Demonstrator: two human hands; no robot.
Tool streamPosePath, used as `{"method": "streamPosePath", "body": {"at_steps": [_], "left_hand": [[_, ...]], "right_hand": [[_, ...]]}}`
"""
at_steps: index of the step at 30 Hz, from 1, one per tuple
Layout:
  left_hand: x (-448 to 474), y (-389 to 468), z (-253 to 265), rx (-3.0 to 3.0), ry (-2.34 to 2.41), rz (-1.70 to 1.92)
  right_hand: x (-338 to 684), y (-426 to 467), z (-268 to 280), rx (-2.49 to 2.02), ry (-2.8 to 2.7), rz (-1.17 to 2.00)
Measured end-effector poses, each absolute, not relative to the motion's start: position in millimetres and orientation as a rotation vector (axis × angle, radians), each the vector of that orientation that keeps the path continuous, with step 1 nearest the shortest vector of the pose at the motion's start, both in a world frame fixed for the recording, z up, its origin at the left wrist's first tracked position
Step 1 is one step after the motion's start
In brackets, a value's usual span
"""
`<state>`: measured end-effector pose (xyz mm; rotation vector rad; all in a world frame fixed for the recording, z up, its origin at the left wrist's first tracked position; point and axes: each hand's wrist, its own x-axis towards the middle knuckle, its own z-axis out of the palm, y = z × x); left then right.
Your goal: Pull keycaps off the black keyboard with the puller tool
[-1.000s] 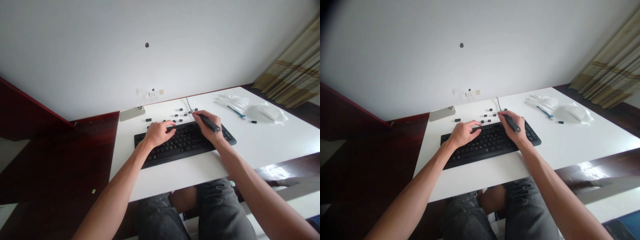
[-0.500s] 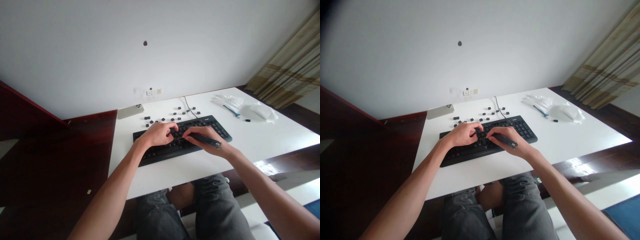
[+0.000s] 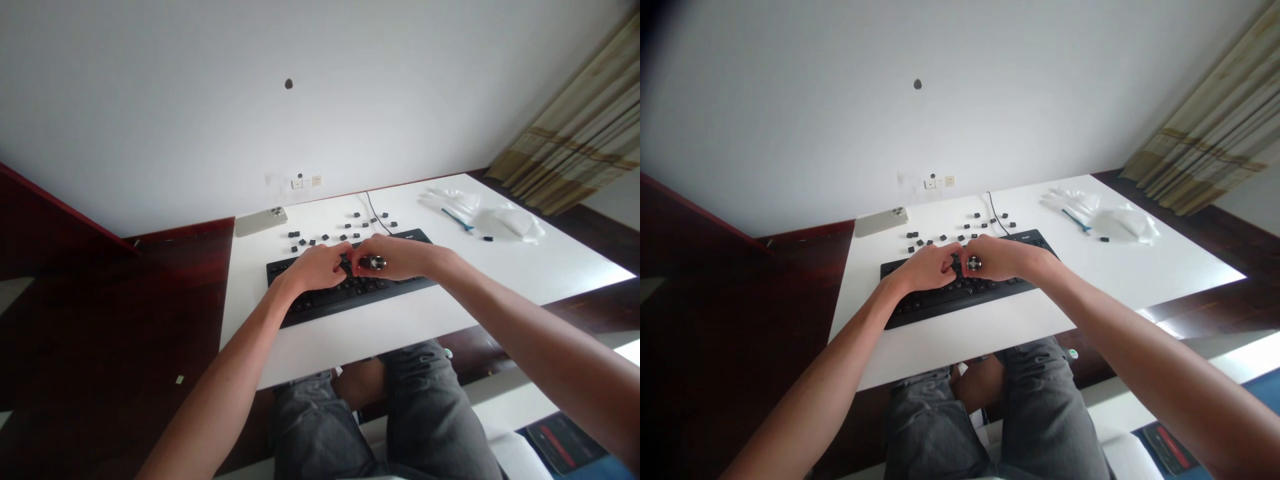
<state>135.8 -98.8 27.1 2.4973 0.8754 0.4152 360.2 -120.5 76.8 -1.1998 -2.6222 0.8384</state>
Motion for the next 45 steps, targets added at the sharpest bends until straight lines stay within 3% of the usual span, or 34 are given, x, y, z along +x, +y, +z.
{"method": "streamPosePath", "body": {"at_steps": [9,18,29,45], "left_hand": [[127,-105,43,2.459,1.010,0.487],[168,-240,-8,2.255,1.579,0.992],[193,-257,-20,2.397,1.863,0.478],[195,-259,-22,2.419,1.902,0.546]], "right_hand": [[358,-140,79,-1.157,-2.591,0.766],[388,-165,48,-1.208,-2.152,0.792],[376,-138,72,-1.098,-2.422,0.920],[373,-121,76,-1.033,-2.516,1.000]]}}
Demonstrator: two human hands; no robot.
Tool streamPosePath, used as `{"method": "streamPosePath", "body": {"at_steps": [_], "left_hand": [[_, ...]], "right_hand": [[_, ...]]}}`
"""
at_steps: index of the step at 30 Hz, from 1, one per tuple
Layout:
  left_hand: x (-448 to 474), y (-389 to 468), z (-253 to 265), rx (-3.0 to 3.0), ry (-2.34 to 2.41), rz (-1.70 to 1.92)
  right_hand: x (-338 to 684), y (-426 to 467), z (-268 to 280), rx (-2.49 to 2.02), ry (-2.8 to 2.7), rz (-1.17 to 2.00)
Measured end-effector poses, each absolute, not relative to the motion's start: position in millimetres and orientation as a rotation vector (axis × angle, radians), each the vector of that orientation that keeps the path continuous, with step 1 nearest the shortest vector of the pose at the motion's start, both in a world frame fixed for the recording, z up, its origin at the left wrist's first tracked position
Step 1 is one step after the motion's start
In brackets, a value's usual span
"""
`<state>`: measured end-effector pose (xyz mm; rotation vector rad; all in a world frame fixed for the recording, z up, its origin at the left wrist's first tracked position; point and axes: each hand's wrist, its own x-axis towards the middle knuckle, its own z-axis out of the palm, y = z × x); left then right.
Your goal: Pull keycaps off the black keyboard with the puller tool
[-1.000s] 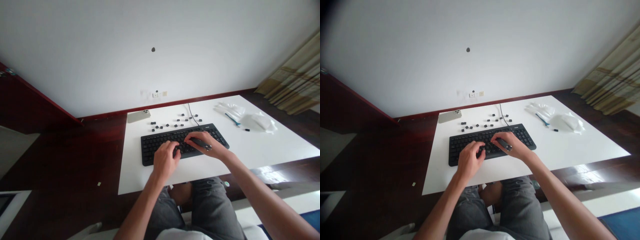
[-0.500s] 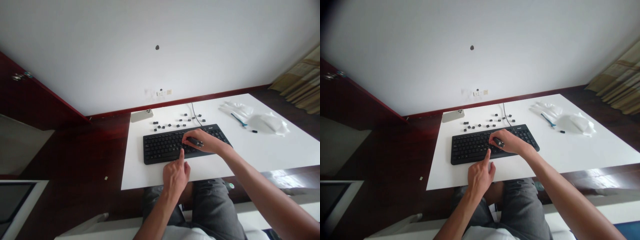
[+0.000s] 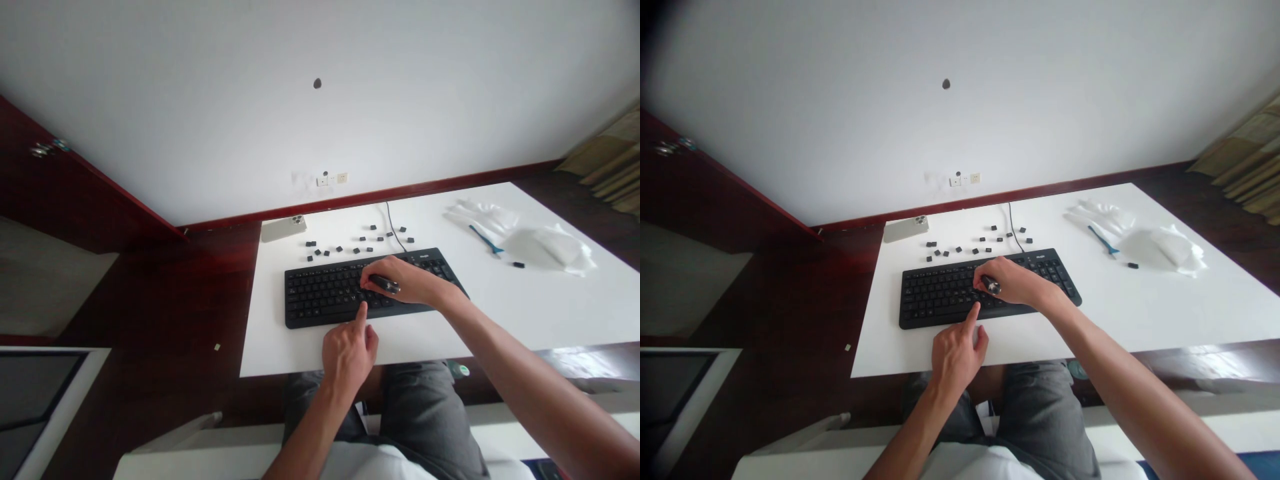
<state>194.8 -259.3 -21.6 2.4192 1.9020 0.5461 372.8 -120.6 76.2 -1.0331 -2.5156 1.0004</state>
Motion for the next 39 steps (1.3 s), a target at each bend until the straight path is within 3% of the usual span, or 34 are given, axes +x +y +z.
{"method": "streamPosePath", "body": {"at_steps": [15,24,39], "left_hand": [[195,-258,-18,2.355,1.885,0.512],[195,-258,-17,2.362,1.901,0.473],[196,-259,-19,2.351,1.893,0.537]], "right_hand": [[379,-104,63,-1.065,-2.409,1.232],[364,-117,75,-1.320,-2.556,0.887],[384,-115,54,-1.193,-2.277,1.133]]}}
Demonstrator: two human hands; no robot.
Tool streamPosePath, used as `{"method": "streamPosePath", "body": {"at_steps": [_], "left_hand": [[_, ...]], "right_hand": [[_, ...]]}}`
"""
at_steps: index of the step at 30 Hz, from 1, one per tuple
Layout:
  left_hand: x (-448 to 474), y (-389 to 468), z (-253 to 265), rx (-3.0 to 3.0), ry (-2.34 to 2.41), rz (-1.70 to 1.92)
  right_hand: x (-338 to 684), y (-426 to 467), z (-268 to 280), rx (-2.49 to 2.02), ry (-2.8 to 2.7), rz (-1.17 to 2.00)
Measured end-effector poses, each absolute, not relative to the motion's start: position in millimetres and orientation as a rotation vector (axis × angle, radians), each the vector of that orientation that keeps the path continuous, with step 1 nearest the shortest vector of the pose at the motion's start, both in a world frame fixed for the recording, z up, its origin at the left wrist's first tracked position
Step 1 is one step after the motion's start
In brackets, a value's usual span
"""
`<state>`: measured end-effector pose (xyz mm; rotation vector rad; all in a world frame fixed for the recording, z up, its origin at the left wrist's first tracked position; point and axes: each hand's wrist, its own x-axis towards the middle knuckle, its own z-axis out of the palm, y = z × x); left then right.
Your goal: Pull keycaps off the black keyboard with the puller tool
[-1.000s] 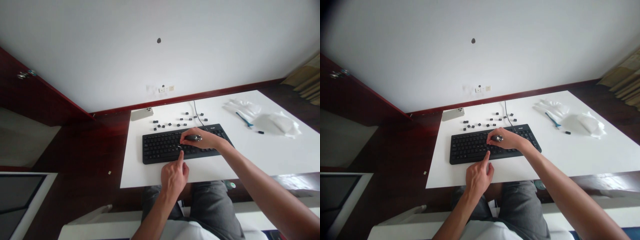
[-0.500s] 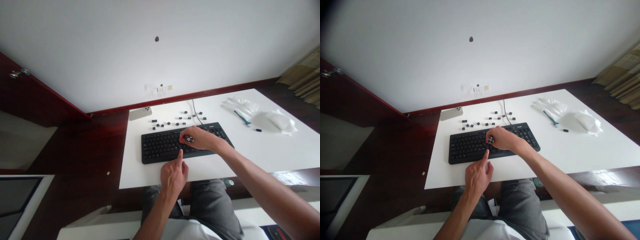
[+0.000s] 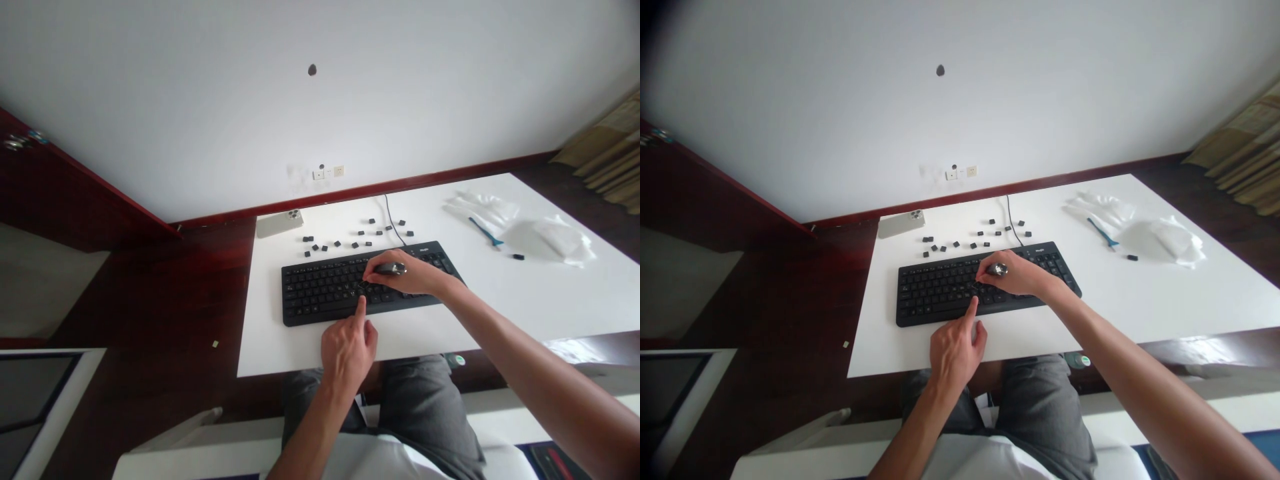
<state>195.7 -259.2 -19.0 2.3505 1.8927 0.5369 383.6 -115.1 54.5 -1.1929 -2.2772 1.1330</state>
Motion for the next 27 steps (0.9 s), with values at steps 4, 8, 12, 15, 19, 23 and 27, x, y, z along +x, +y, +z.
{"method": "streamPosePath", "body": {"at_steps": [4,8,12,15,19,23,27], "left_hand": [[196,-259,-18,2.344,1.895,0.531],[195,-258,-16,2.342,1.891,0.509],[195,-257,-15,2.337,1.893,0.479],[195,-258,-16,2.343,1.889,0.463],[195,-258,-15,2.354,1.884,0.461],[195,-258,-15,2.345,1.892,0.449],[194,-258,-15,2.331,1.883,0.462]], "right_hand": [[385,-128,48,-1.198,-2.224,1.051],[383,-148,48,-1.252,-2.201,0.948],[376,-153,52,-1.236,-2.254,0.939],[368,-144,59,-1.299,-2.371,0.923],[358,-139,73,-1.363,-2.573,0.844],[358,-145,77,-1.399,-2.578,0.827],[363,-147,72,-1.364,-2.495,0.889]]}}
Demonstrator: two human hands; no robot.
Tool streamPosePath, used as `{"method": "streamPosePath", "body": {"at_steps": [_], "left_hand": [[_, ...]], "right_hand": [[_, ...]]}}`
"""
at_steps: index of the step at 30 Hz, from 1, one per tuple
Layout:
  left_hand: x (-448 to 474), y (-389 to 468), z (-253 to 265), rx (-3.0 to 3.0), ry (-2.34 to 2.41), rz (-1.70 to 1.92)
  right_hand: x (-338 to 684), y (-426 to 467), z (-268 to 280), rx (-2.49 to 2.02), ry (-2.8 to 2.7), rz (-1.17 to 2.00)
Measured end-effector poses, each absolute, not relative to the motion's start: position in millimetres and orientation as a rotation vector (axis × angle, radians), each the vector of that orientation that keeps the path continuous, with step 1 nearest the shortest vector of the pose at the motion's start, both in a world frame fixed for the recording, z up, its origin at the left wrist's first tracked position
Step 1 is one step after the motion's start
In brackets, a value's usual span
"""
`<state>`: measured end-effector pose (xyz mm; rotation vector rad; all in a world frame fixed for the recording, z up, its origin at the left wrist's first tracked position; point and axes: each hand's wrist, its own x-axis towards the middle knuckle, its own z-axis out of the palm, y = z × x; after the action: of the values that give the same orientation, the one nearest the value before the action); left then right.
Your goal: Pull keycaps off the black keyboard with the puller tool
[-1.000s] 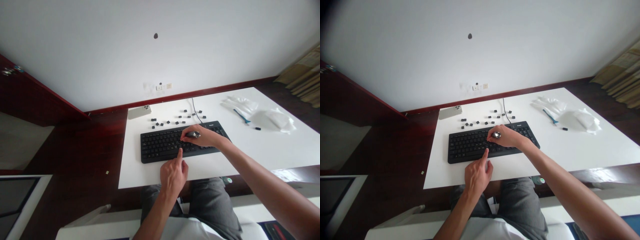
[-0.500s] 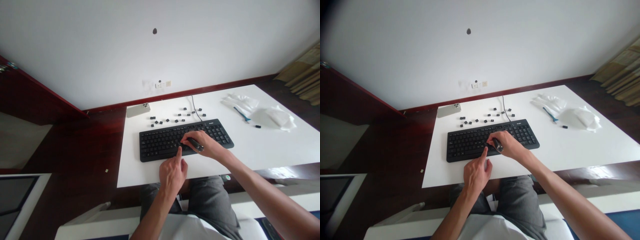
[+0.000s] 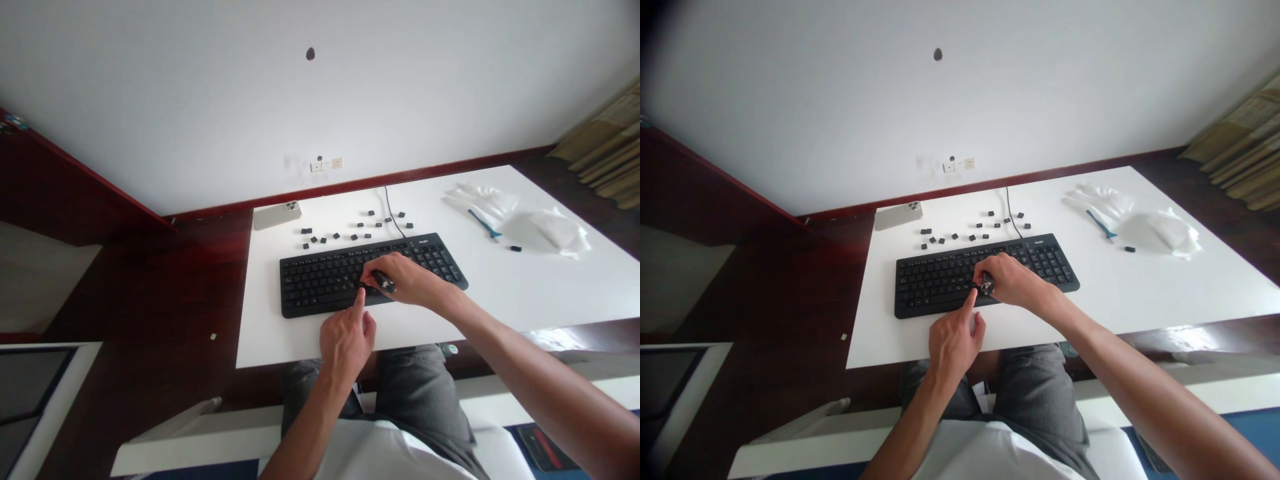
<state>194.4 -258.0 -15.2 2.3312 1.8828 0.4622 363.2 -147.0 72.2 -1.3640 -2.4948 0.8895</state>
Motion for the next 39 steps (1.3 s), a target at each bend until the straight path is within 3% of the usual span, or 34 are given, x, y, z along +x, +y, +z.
{"method": "streamPosePath", "body": {"at_steps": [11,16,25,29,39], "left_hand": [[195,-258,-14,2.305,1.878,0.412],[189,-253,-9,2.181,1.767,0.524],[170,-198,-8,2.355,1.536,0.929],[173,-193,-17,2.401,1.379,0.986],[178,-197,-13,2.239,1.553,0.962]], "right_hand": [[349,-153,87,-1.324,-2.781,0.695],[358,-167,70,-1.344,-2.570,0.696],[358,-175,-4,-1.115,-2.066,0.425],[356,-174,-9,-1.090,-2.035,0.386],[353,-172,-9,-1.208,-1.842,0.421]]}}
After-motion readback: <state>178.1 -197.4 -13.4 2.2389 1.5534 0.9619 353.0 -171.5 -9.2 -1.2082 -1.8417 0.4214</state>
